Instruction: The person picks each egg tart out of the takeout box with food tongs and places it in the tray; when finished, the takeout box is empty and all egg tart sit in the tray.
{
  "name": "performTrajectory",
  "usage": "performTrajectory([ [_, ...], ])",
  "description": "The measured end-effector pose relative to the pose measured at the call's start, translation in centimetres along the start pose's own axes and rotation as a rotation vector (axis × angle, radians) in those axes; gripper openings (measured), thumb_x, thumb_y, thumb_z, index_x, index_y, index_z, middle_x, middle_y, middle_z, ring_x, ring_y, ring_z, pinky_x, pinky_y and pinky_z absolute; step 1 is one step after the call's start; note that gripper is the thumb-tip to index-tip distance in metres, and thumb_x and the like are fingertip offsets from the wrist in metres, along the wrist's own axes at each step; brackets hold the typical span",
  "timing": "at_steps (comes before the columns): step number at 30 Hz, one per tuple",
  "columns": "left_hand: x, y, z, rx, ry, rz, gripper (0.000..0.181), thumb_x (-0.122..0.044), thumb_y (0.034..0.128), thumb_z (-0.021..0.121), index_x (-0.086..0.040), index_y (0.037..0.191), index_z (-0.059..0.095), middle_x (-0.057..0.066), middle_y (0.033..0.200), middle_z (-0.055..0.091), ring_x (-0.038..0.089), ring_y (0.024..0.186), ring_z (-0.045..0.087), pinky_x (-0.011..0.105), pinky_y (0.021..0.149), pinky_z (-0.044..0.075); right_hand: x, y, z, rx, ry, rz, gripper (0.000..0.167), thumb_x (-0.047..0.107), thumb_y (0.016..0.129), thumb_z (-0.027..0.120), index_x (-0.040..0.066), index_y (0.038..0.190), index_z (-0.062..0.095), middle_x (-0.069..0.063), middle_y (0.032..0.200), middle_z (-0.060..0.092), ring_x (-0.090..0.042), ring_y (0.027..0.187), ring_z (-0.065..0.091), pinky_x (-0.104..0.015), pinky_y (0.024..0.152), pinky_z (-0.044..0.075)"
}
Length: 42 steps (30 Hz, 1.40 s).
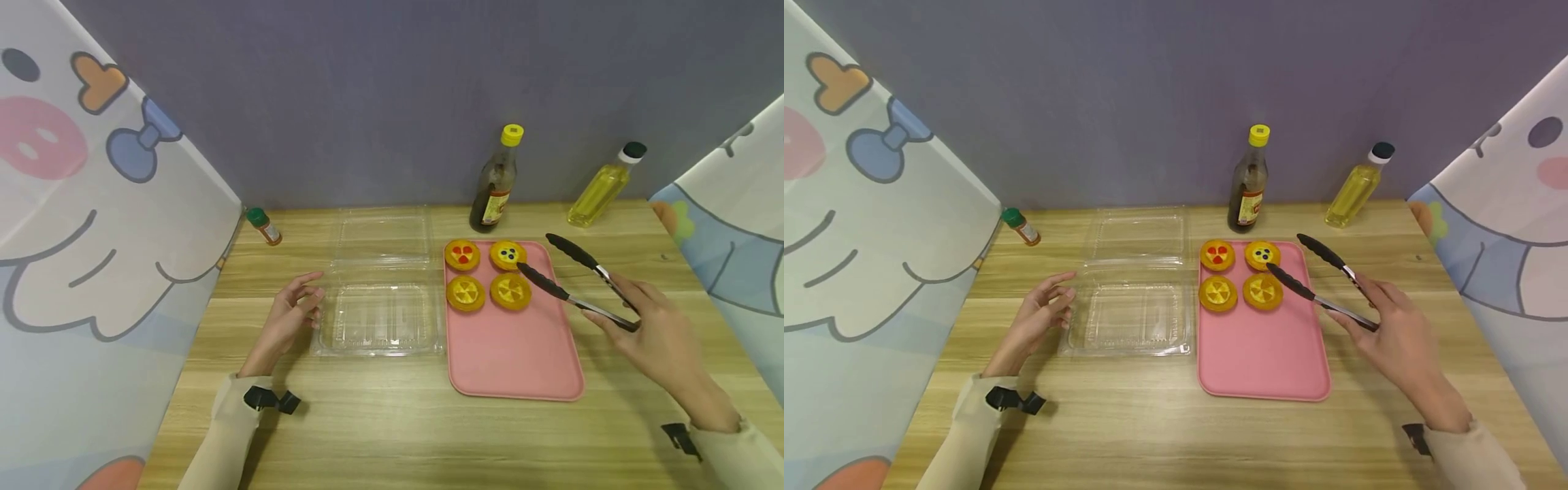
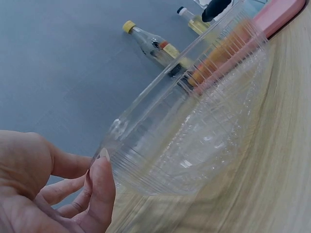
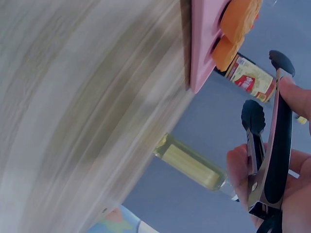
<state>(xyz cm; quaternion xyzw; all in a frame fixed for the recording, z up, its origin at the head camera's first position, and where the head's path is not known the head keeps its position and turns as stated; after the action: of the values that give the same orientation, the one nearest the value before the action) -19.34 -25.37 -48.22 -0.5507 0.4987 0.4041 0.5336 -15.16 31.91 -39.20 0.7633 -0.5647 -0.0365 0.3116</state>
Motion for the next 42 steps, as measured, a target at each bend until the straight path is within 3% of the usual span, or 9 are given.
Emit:
performTrajectory([
  [4, 0.0, 0.0, 0.0, 0.003, -0.002, -0.005, 0.052, -0.016, 0.1076, 0.058, -0.006, 0.156, 0.042, 0.007, 0.111, 0.059, 0.006, 0.066, 0.059, 0.021, 0.055, 0.055, -1.1, 0.1, -0.2, -0.020, -0.017, 0.017, 0.075, 0.028, 0.069, 0.095, 0.001, 0.134, 0.068, -0.025, 0.104, 0.070, -0.032, 0.065, 0.062, -0.024, 0.047, 0.036],
  [7, 0.0, 0.0, 0.0, 0.003, -0.002, -0.009, 0.052, -0.016, 0.1078, 0.058, -0.006, 0.156, 0.041, 0.007, 0.111, 0.058, 0.006, 0.066, 0.059, 0.021, 0.055, 0.056, -1.8, 0.1, -0.1, -0.027, -0.026, 0.020, 0.074, 0.032, 0.072, 0.094, -0.004, 0.132, 0.067, -0.032, 0.106, 0.070, -0.050, 0.074, 0.066, -0.044, 0.049, 0.048],
  [9, -0.1, 0.0, 0.0, 0.001, -0.003, -0.009, 0.053, -0.016, 0.1078, 0.058, -0.005, 0.156, 0.041, 0.007, 0.111, 0.058, 0.006, 0.066, 0.059, 0.021, 0.055, 0.056, -2.3, 0.1, 0.0, -0.025, -0.039, 0.028, 0.074, 0.034, 0.074, 0.093, -0.007, 0.131, 0.067, -0.035, 0.109, 0.069, -0.055, 0.079, 0.066, -0.060, 0.055, 0.049],
  [11, -0.2, 0.0, 0.0, 0.002, -0.003, -0.008, 0.053, -0.016, 0.1078, 0.058, -0.005, 0.156, 0.040, 0.007, 0.111, 0.057, 0.006, 0.066, 0.058, 0.021, 0.055, 0.056, -3.0, 0.0, 0.1, -0.010, -0.046, 0.055, 0.075, 0.036, 0.076, 0.092, -0.009, 0.129, 0.066, -0.039, 0.111, 0.067, -0.060, 0.085, 0.064, -0.069, 0.060, 0.048],
  [24, -0.4, -0.2, -0.6, -0.028, 0.018, -0.005, 0.052, -0.014, 0.1077, 0.058, -0.002, 0.156, 0.040, 0.007, 0.109, 0.058, 0.006, 0.067, 0.059, 0.022, 0.054, 0.056, -7.4, -0.6, 2.2, 0.236, -0.068, 0.281, 0.078, 0.039, 0.088, 0.082, -0.017, 0.135, 0.056, -0.049, 0.122, 0.055, -0.067, 0.102, 0.054, -0.073, 0.074, 0.045],
  [42, -0.4, 0.0, -0.8, -0.038, 0.050, -0.027, 0.051, -0.013, 0.1081, 0.056, -0.004, 0.156, 0.042, 0.005, 0.109, 0.060, 0.006, 0.067, 0.059, 0.024, 0.055, 0.056, -8.3, -0.9, 4.3, 0.356, -0.030, 0.379, 0.092, 0.048, 0.090, 0.079, -0.024, 0.139, 0.048, -0.053, 0.125, 0.051, -0.068, 0.107, 0.052, -0.075, 0.083, 0.046],
])
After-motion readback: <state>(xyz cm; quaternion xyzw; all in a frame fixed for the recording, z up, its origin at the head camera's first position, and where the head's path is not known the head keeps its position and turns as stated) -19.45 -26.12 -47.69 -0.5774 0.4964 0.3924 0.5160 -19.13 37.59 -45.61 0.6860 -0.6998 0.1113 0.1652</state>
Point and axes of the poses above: each hand's wrist, its own y-axis towards the middle knuckle, its own z-axis out of the palm, x = y × z, the point moved 7 cm from there along y, towards the middle knuckle
